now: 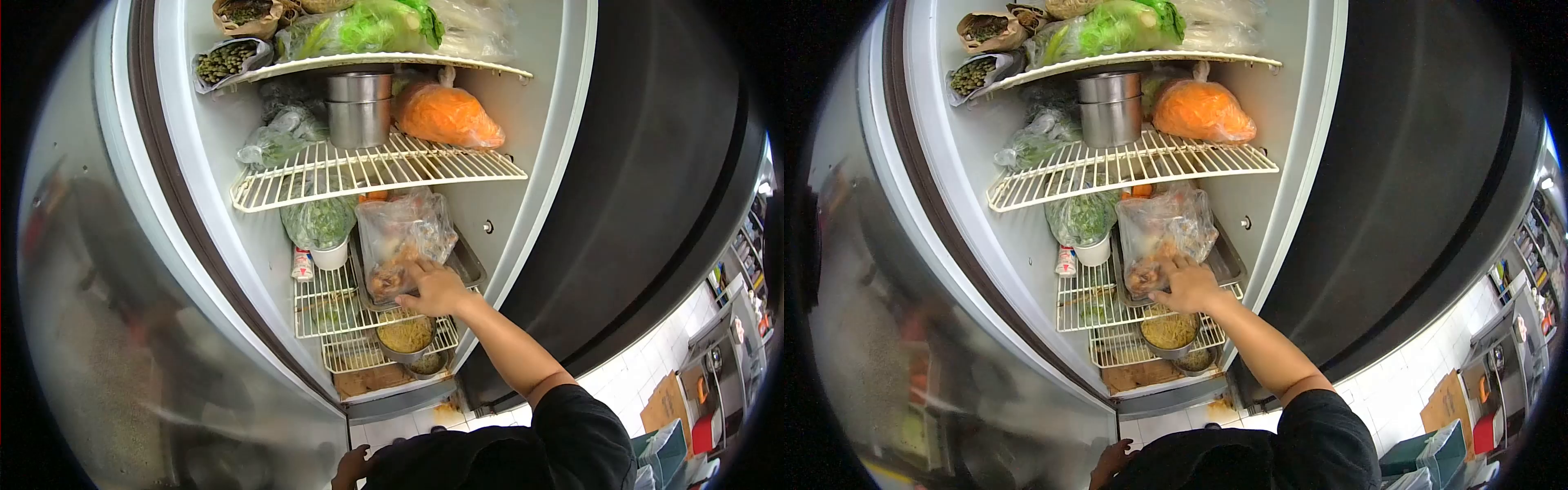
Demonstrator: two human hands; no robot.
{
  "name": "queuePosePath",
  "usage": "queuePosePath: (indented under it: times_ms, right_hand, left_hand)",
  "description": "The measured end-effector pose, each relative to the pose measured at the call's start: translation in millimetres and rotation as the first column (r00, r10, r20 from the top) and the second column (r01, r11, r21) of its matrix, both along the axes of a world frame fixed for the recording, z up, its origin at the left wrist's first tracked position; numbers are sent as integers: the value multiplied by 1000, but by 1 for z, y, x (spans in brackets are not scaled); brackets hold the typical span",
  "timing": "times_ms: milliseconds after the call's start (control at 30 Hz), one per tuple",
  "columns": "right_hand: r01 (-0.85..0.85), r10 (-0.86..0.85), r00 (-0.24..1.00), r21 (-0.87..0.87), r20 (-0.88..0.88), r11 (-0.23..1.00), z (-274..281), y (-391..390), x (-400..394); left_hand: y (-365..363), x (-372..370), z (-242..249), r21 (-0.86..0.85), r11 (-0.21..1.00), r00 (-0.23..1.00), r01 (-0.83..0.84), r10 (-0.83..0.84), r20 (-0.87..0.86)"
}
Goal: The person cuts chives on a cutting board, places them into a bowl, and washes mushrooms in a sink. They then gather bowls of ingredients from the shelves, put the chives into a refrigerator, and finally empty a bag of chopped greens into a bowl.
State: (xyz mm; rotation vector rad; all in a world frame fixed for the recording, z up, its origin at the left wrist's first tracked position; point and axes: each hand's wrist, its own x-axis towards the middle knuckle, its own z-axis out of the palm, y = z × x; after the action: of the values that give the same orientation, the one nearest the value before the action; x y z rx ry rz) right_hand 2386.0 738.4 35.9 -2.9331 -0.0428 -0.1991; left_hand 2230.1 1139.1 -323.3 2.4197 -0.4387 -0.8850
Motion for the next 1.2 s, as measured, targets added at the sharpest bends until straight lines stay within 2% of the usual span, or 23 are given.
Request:
queuePosePath:
  times_ms: [100, 167, 200, 233, 300, 333, 367, 400, 433, 500, 567, 600, 633, 700, 733, 800, 967, 1033, 1100, 1200]
  right_hand:
    - [-21, 20, 999, -24, -41, 999, -23, -4, -5]
    - [-8, -13, 939, 60, 343, 998, -30, 7, -37]
    - [-69, -10, 948, 235, 318, 969, -46, 11, -52]
    - [-97, -32, 955, 410, 296, 907, -65, 17, -71]
    - [-68, 29, 996, 496, 85, 866, -108, 34, -113]
    - [-48, 119, 985, 461, -127, 886, -116, 43, -136]
    - [-116, 231, 941, 406, -246, 906, -176, 47, -150]
    - [-263, 342, 914, 325, -219, 909, -208, 43, -174]
    - [-176, 311, 813, 301, -492, 937, -213, 39, -196]
    - [55, 157, 844, 374, -513, 926, -274, 16, -251]
    - [251, 62, 714, 338, -697, 907, -309, -12, -300]
    - [437, -134, 693, 265, -709, 860, -310, -23, -337]
    - [490, -173, 685, 273, -708, 828, -311, -40, -373]
    - [680, -398, 628, 222, -668, 699, -306, -66, -442]
    - [710, -426, 611, 225, -667, 667, -312, -73, -491]
    - [845, -552, 509, 261, -660, 467, -318, -94, -566]
    - [926, -616, 378, 289, -691, 244, -347, -118, -737]
    - [961, -536, 272, 248, -799, 118, -346, -128, -779]
    - [966, -496, 250, 248, -832, 70, -351, -145, -806]
    - [954, -493, 288, 290, -821, 74, -370, -181, -821]
  left_hand:
    - [-1, 1, -8, -34, 999, 1000, -24, 24, 2]
    - [-6, -8, -13, -38, 992, 992, -118, 116, -44]
    - [8, -3, -80, -45, 999, 999, 23, -25, -28]
    - [0, -12, -65, -50, 998, 996, -38, 34, -77]
    - [-12, -11, -63, -53, 999, 991, -3, -4, -133]
    - [-19, -5, -66, -50, 998, 986, 36, -44, -161]
    - [-32, 0, -69, -45, 995, 978, 85, -92, -188]
    - [-49, 10, -71, -37, 986, 965, 160, -164, -206]
    - [-69, 18, -73, -34, 971, 945, 238, -239, -224]
    - [-114, 26, -80, -25, 921, 887, 390, -383, -257]
    - [-164, 23, -87, -19, 860, 824, 509, -494, -276]
    - [-188, 17, -91, -20, 829, 792, 559, -541, -282]
    - [-213, 11, -96, -19, 798, 761, 603, -582, -287]
    - [-265, -12, -105, -26, 741, 703, 671, -648, -293]
    - [-290, -36, -106, -28, 721, 683, 692, -668, -295]
    - [-340, -77, -110, -38, 681, 637, 732, -703, -317]
    - [-454, -180, -116, -73, 619, 563, 782, -752, -343]
    - [-499, -214, -118, -117, 620, 549, 776, -755, -359]
    - [-546, -245, -121, -199, 632, 532, 749, -753, -387]
    - [-607, -286, -125, -308, 630, 490, 712, -761, -425]
